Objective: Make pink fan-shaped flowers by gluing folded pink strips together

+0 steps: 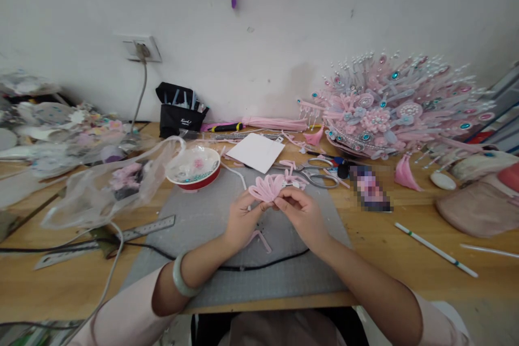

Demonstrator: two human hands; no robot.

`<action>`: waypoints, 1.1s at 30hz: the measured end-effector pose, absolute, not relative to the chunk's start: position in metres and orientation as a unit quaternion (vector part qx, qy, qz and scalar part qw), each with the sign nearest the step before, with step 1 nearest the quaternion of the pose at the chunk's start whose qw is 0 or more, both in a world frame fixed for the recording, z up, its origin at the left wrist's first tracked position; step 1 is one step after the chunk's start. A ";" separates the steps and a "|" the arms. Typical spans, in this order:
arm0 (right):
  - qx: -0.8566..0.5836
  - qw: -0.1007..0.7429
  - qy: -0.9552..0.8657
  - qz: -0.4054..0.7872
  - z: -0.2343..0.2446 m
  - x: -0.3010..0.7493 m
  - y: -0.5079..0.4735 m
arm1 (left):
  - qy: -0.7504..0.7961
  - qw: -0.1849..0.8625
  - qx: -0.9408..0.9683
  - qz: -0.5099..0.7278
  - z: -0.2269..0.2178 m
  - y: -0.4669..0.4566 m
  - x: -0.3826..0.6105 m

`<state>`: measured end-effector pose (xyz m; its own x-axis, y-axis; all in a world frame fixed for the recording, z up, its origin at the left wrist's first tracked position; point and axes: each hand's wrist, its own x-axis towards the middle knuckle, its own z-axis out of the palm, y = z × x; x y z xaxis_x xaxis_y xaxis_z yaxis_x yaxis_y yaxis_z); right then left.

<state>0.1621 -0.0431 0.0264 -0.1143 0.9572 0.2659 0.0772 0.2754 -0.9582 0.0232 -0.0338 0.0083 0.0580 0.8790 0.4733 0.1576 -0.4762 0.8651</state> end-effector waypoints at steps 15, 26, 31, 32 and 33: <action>-0.379 0.508 -0.462 0.621 0.035 0.163 -0.039 | 0.408 0.360 0.627 0.558 0.007 -0.035 0.024; -0.376 0.535 -0.466 0.596 0.038 0.173 -0.034 | 0.381 0.358 0.670 0.527 -0.002 -0.035 0.022; -0.385 0.532 -0.461 0.597 0.039 0.173 -0.034 | 0.352 0.348 0.696 0.520 0.001 -0.036 0.021; -0.388 0.530 -0.462 0.596 0.039 0.173 -0.034 | 0.347 0.345 0.703 0.517 0.002 -0.036 0.021; -0.391 0.527 -0.464 0.595 0.039 0.173 -0.034 | 0.343 0.343 0.708 0.513 0.003 -0.036 0.020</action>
